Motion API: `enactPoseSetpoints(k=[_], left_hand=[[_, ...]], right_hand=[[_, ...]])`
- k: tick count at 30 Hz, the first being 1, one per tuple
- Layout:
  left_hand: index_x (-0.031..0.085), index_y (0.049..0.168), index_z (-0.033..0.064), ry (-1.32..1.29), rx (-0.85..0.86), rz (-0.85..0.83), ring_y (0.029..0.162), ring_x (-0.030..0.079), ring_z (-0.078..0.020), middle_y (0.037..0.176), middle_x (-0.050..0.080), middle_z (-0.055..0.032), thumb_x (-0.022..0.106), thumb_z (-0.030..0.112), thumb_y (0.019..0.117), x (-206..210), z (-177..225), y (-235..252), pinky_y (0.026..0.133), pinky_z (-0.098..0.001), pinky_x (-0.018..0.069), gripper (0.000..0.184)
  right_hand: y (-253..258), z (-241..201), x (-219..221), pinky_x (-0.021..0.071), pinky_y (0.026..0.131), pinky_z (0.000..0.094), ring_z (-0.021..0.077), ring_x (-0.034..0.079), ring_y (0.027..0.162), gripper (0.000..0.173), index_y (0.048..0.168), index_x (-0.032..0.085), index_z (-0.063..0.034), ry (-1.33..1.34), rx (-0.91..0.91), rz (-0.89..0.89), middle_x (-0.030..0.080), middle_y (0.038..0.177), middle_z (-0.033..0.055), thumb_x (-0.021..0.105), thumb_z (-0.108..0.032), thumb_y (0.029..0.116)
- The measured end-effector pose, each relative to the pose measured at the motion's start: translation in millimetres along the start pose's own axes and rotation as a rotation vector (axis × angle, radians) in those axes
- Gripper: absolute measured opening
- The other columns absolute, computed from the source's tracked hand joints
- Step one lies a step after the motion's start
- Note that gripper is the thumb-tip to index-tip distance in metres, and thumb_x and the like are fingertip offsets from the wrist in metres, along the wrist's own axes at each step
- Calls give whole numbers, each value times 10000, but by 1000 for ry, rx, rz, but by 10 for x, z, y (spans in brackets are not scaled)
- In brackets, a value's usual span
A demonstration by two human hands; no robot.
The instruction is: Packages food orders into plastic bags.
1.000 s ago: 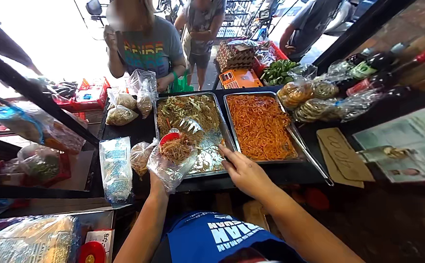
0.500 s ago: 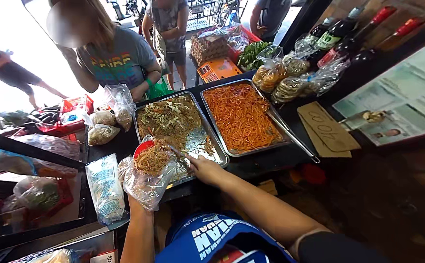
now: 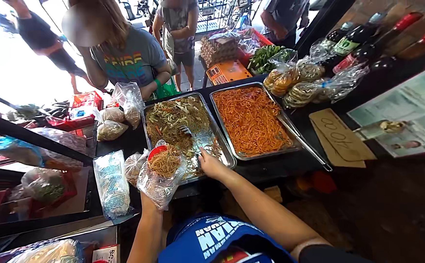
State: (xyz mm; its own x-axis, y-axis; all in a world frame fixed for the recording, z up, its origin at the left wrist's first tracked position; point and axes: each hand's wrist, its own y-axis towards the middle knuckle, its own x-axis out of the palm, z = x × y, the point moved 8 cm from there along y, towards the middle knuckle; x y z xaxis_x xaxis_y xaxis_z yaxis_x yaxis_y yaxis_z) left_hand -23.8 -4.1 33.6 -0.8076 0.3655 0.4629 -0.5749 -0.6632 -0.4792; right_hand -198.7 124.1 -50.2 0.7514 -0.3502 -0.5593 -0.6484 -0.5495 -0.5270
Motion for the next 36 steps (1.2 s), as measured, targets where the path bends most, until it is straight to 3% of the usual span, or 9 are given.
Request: enactPoseSetpoints(k=[2, 5, 9, 21, 25, 28, 31, 33, 36], left_hand=[[452, 1367, 62, 89, -41, 1, 1025, 634, -167, 1148, 605, -105, 343, 61, 1089, 80, 37, -25, 878, -342, 574, 298], [480, 1409, 48, -68, 105, -176, 1114, 655, -252, 1235, 643, -164, 387, 184, 1099, -399, -251, 421, 906, -446, 586, 351], [471, 1348, 129, -110, -71, 20, 1029, 659, -203, 1134, 637, -100, 257, 244, 1119, -188, -131, 267, 857, -411, 587, 334], [470, 1428, 114, -111, 9, -106, 1046, 670, -244, 1206, 648, -140, 353, 261, 1119, -155, -350, 704, 849, -456, 592, 362], [464, 1448, 120, -64, 38, -113, 1097, 651, -215, 1260, 640, -118, 308, 294, 1127, -123, -272, 697, 900, -431, 573, 397], [470, 1448, 128, -97, 37, -175, 1136, 644, -223, 1279, 639, -116, 291, 322, 1127, -98, -271, 701, 931, -448, 566, 415], [486, 1427, 129, -132, 21, -181, 1140, 643, -234, 1269, 642, -120, 291, 343, 1124, -107, -268, 641, 932, -467, 564, 419], [493, 1430, 118, -117, 54, -203, 1148, 640, -224, 1276, 640, -119, 308, 312, 1122, -124, -226, 609, 945, -454, 561, 408], [484, 1444, 126, -117, 75, -227, 1167, 633, -224, 1300, 631, -118, 312, 326, 1121, -182, -184, 593, 956, -456, 558, 417]], right_hand=[[103, -38, 165, 491, 586, 279, 140, 556, 652, 433, 1542, 356, -119, 489, 31, -80, 581, 921, 77, 287, -276, 1144], [104, -67, 295, 425, 379, 163, 49, 488, 440, 315, 1255, 482, -95, 1422, 174, -382, 557, 742, 27, 289, -315, 1136], [-163, -103, 132, 434, 398, 146, 44, 511, 464, 384, 1342, 469, -80, 1553, 107, -473, 578, 797, 40, 265, -331, 1136], [-1207, -412, -162, 454, 441, 238, 87, 486, 515, 511, 1601, 295, -169, 588, -297, -232, 557, 857, -2, 345, -281, 1105], [-1267, -374, -127, 544, 995, 390, 181, 674, 1132, 536, 1603, 368, -160, -207, -446, 131, 637, 1365, 93, 350, -381, 1114], [-1303, -398, -100, 581, 615, 394, 228, 674, 734, 481, 1529, 499, -156, -500, -604, 442, 658, 992, 112, 394, -326, 1091], [-1328, -440, -202, 564, 561, 384, 231, 655, 683, 465, 1510, 526, -163, -513, -626, 525, 648, 954, 110, 415, -307, 1082], [-1270, -408, -313, 587, 643, 419, 252, 680, 769, 486, 1532, 494, -150, -439, -555, 487, 664, 1018, 126, 396, -334, 1094], [-1034, -179, -453, 498, 1059, 484, 292, 625, 1241, 543, 1608, 358, -152, -262, -332, 293, 607, 1395, 161, 341, -379, 1115]])
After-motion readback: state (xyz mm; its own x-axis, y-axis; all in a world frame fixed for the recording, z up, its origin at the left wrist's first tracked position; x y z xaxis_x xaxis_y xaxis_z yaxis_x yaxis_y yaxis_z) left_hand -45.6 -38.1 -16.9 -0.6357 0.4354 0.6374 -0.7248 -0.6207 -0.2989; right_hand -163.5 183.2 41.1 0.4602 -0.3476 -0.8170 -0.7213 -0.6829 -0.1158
